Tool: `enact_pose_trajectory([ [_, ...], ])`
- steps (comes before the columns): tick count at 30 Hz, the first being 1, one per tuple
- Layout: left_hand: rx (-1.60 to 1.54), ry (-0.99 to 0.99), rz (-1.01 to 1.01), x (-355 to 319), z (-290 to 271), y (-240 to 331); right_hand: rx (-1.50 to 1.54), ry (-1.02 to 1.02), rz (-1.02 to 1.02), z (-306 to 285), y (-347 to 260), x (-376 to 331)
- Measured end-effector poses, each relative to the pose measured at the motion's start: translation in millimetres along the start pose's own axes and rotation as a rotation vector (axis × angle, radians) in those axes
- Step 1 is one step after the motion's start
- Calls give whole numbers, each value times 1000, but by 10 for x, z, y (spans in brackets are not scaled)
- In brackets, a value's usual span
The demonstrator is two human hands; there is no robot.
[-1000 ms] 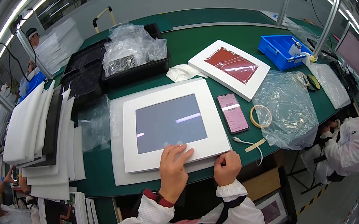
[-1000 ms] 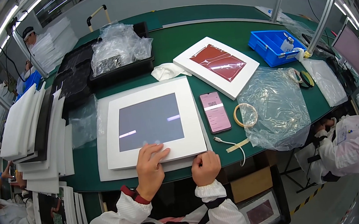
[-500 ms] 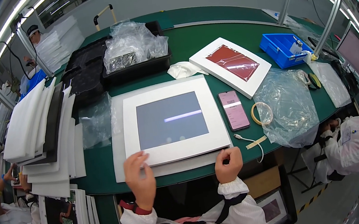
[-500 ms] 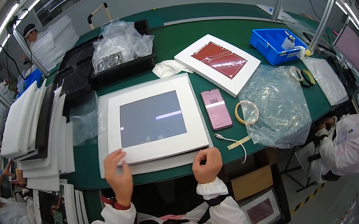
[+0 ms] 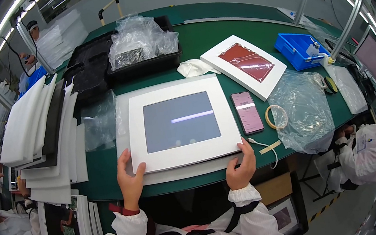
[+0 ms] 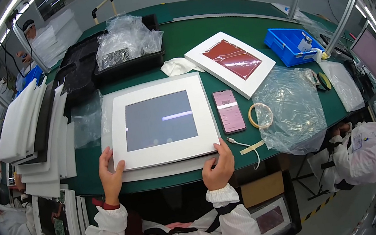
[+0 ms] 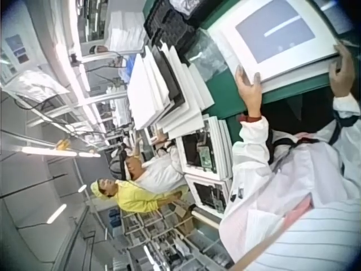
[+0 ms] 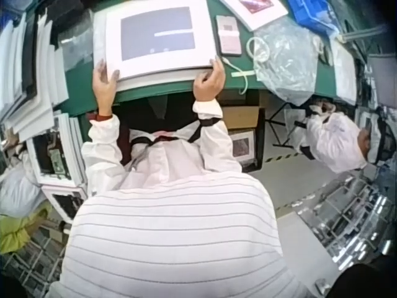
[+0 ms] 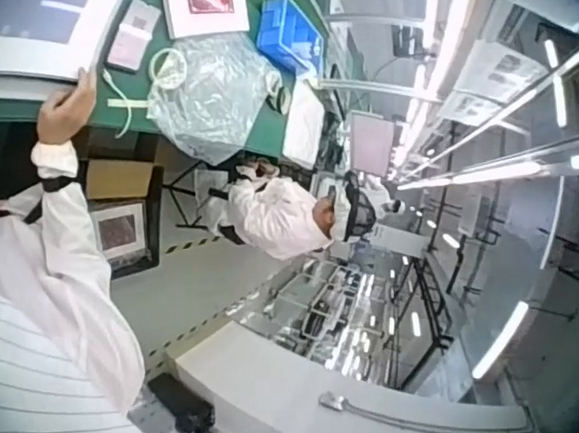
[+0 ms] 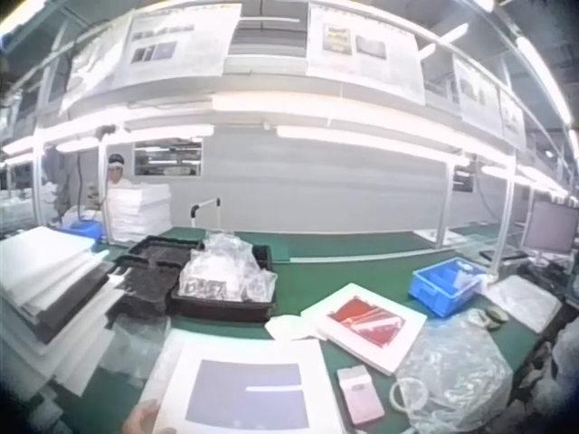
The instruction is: Assemble electronic components and screen panels into a device housing on a production line.
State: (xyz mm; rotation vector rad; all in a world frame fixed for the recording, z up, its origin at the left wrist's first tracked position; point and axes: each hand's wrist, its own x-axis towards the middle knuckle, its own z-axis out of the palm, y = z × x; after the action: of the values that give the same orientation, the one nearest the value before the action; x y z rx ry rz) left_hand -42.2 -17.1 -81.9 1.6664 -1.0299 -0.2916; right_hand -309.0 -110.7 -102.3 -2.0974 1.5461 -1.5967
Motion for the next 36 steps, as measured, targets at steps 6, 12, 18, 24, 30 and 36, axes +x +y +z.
enact_pose_trajectory([
  [6, 15, -71, -9, 1, -17, 93, 9, 53, 24, 0, 34, -2],
  [12, 23, -75, -18, -16, -63, 82, 46, 30, 49, 19, 0, -45],
  [18, 30, -117, 9, -14, -80, 96, 18, 28, 34, 14, -4, -28],
  [24, 110, -155, 16, -20, -90, 61, -67, 6, -9, 21, -7, -22],
  [30, 111, -150, 57, -28, -112, 46, -92, 17, -28, 32, -16, -35],
  [36, 43, -173, 63, -19, -91, 24, -133, 7, -23, 40, -24, -34],
])
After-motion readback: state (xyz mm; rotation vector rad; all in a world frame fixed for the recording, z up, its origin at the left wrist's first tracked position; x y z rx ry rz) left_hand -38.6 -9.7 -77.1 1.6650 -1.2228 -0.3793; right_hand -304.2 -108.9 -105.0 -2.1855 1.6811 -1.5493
